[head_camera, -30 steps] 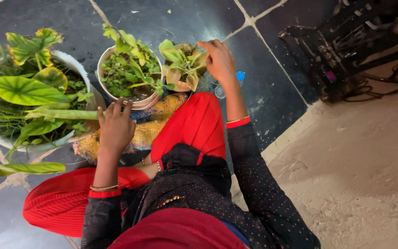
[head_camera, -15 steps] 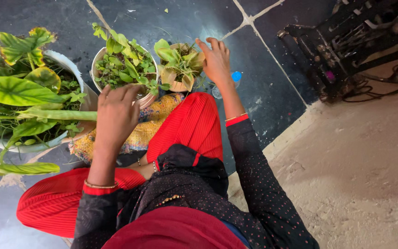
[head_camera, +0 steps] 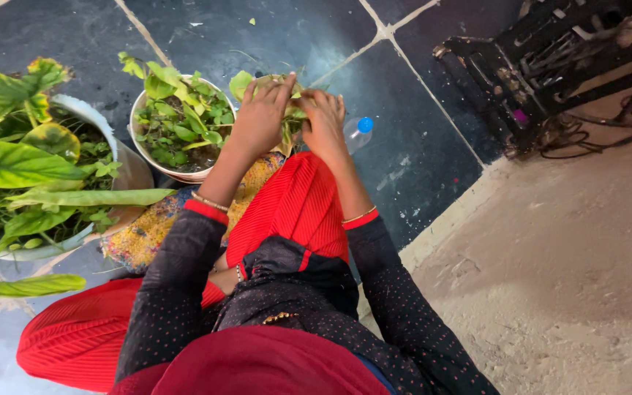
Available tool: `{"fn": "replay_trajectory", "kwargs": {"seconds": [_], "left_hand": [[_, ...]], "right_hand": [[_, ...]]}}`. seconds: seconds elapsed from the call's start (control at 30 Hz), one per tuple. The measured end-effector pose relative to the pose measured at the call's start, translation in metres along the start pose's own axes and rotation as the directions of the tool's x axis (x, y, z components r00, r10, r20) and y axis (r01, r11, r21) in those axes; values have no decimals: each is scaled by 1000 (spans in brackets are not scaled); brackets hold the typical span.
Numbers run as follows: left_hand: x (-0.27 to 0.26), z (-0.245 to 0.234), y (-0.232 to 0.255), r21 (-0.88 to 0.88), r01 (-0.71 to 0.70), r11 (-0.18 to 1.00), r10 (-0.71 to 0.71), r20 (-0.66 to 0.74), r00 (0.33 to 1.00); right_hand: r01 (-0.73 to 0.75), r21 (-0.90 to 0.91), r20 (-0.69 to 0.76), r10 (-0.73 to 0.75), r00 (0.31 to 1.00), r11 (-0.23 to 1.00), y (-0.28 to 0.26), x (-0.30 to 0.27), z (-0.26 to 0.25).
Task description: The person sits cross-legged on a tiled floor and waters three potted plants using a plastic water bottle. They pour water into each pot sequentially and then use their hands to adjust the leaves and soil in the pots.
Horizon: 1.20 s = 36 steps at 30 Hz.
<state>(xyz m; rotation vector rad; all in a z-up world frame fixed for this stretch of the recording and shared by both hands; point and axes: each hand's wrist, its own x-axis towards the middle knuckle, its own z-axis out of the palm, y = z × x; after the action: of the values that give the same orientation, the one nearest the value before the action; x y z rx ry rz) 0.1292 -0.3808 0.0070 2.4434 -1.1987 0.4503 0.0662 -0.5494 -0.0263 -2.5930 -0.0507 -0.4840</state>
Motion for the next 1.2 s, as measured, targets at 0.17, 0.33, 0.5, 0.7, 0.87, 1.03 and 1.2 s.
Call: {"fn": "replay_trajectory", "kwargs": {"seconds": [0.17, 0.33, 0.5, 0.7, 0.87, 1.03, 1.2], "left_hand": [[-5, 21, -3, 5, 164, 986, -157, 333, 930], [-29, 37, -4, 15, 136, 991, -135, 249, 959], [-39, 33, 6, -48, 154, 987, -140, 222, 965], [-44, 27, 8, 6, 92, 996, -91, 208, 974], [-48, 33, 9, -24, 94, 995, -90, 152, 984], [-43, 26, 8, -61, 74, 995, -62, 178, 982], [-42, 22, 8, -38, 97, 995, -85, 243, 966]], "right_hand": [[10, 15, 11, -10, 1000, 1000, 6, 1, -15], [-12, -69, -34, 10, 999, 998, 14, 11, -40], [98, -94, -12, -100, 995, 991, 7, 19, -31], [53, -130, 163, -31, 986, 990, 12, 4, -25], [35, -107, 181, -15, 983, 994, 13, -2, -25], [12, -126, 213, 16, 977, 992, 16, 9, -24], [-11, -110, 90, 21, 996, 994, 31, 24, -11]]}}
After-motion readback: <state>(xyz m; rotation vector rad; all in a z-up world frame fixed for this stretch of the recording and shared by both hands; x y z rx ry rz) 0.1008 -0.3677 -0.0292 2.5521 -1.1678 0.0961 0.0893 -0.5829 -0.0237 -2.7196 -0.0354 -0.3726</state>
